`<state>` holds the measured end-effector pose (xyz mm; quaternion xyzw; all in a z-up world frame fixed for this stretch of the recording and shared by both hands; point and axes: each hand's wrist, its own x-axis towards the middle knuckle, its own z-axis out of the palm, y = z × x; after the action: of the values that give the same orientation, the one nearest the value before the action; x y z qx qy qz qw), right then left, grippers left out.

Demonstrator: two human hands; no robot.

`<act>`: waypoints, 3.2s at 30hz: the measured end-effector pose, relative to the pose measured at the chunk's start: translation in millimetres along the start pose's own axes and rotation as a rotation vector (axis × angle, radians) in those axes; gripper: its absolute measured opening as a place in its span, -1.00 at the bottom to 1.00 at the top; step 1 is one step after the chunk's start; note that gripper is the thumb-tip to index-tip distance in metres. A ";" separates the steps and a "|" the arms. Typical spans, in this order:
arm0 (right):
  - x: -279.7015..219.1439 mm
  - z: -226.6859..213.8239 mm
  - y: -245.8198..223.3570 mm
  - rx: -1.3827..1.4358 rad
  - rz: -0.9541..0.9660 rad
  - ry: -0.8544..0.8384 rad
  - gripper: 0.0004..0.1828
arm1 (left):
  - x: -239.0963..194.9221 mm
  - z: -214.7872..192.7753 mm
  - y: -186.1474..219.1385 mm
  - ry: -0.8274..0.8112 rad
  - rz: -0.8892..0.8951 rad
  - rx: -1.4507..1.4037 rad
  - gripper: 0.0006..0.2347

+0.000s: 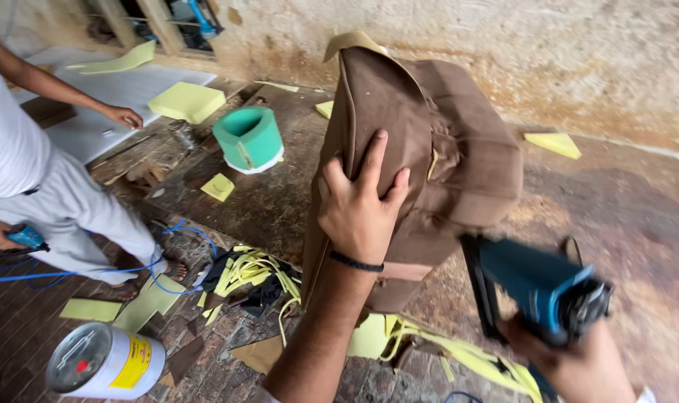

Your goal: The person covers a wooden cushion frame with brown fabric, smoothing and folding the edges, then uses a pneumatic staple gun to secure the fabric to the frame. The person trims excess fabric with scissors and continues stapling around the edges.

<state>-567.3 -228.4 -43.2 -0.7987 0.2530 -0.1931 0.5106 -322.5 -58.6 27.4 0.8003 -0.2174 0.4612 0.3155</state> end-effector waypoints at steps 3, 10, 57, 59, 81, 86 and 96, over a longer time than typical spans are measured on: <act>10.9 17.6 -68.6 -0.033 -0.135 0.085 -0.50 | -6.6 -2.9 2.4 -0.005 -0.007 -0.050 -0.48; 29.7 46.3 -124.4 -0.081 -0.091 0.012 -0.88 | -19.2 -5.9 11.5 -0.028 -0.029 -0.103 -0.43; 4.9 109.4 -15.0 -0.376 -0.414 0.160 -0.42 | -6.8 -36.2 -22.8 -0.279 0.093 -0.372 -0.34; 8.9 108.3 -9.7 -0.410 -0.358 0.153 -0.43 | -4.0 -34.9 -22.8 -0.228 0.129 -0.355 -0.32; 214.7 48.9 304.9 -0.921 0.260 -0.593 -0.10 | 117.6 13.6 -50.8 -0.383 -0.096 0.096 -0.46; 249.0 72.2 340.5 -0.918 0.117 -0.621 -0.03 | 127.7 17.3 -68.9 -0.272 -0.110 0.162 -0.63; 376.4 42.2 -42.5 0.139 -0.790 -0.020 -0.35 | 154.8 33.8 -184.2 -0.520 -0.017 -0.509 -0.65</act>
<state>-234.4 -409.5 -2.6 -0.7999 -0.0922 -0.3833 0.4525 -110.2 38.9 94.2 0.7885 -0.3916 0.1707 0.4424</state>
